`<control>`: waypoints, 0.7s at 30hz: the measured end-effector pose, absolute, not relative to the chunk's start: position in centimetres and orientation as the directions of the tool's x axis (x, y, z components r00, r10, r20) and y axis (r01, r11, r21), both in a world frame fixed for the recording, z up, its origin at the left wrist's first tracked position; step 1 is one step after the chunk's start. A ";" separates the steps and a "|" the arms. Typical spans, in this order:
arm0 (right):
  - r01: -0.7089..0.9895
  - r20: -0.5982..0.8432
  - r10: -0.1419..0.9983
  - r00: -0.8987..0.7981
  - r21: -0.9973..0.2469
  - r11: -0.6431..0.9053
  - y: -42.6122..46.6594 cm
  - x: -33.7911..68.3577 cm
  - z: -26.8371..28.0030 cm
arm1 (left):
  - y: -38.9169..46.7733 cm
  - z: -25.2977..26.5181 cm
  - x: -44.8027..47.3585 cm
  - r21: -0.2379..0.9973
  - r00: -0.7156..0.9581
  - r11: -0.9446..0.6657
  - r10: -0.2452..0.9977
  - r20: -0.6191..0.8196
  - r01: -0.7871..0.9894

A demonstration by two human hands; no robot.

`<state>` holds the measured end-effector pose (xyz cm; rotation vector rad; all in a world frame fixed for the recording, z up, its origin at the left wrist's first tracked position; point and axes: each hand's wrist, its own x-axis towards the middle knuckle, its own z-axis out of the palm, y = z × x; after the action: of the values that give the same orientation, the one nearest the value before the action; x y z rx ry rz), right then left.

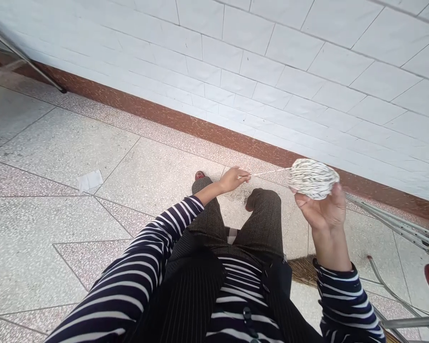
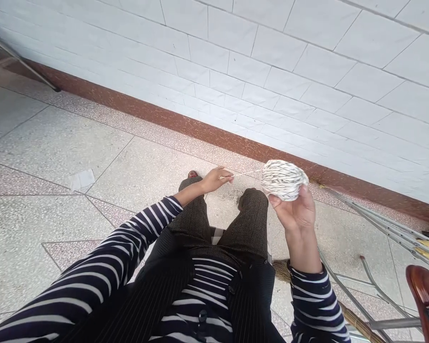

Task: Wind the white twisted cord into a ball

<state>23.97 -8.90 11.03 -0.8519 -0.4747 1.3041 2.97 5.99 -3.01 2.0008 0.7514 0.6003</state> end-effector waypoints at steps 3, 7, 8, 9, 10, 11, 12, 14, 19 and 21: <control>-0.654 -0.163 0.953 0.254 -0.755 0.046 -9.4 24.0 11.7 | 6.7 -4.4 1.8 0.824 0.688 -0.433 0.722 0.074 0.365; -0.650 -0.140 0.945 0.294 -0.755 0.090 -10.1 23.9 12.6 | 7.4 -5.0 0.9 0.767 0.726 -0.497 0.685 0.058 0.407; -0.648 -0.117 0.945 0.307 -0.753 0.117 -10.3 24.0 12.8 | 7.5 -5.1 0.7 0.758 0.737 -0.506 0.674 0.051 0.411; -0.647 -0.097 0.944 0.316 -0.750 0.140 -10.5 24.2 13.1 | 7.6 -5.3 0.4 0.751 0.745 -0.514 0.666 0.044 0.415; -0.648 -0.088 0.943 0.321 -0.747 0.151 -10.7 24.4 13.3 | 7.8 -5.5 0.1 0.744 0.752 -0.521 0.658 0.038 0.418; -0.650 -0.090 0.941 0.326 -0.744 0.154 -10.9 24.6 13.4 | 8.0 -5.8 -0.3 0.736 0.756 -0.528 0.654 0.034 0.424; -0.652 -0.100 0.938 0.331 -0.743 0.150 -11.0 24.7 13.3 | 8.3 -6.1 -0.6 0.724 0.760 -0.540 0.649 0.032 0.430; -0.660 -0.134 0.935 0.328 -0.741 0.125 -11.4 24.7 12.9 | 8.9 -6.5 -1.0 0.673 0.763 -0.576 0.646 0.027 0.464; -0.685 -0.226 0.950 0.214 -0.728 -0.019 -11.9 22.6 10.3 | 9.3 -5.3 0.9 0.514 0.706 -0.603 0.708 -0.007 0.610; -0.689 -0.243 0.949 0.199 -0.724 -0.041 -11.8 21.8 9.2 | 8.1 -4.1 2.9 0.633 0.686 -0.527 0.728 -0.008 0.567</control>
<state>21.78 -11.84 9.21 -0.8684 -0.3808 1.3735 2.87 8.13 -4.11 2.2823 0.9898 0.3425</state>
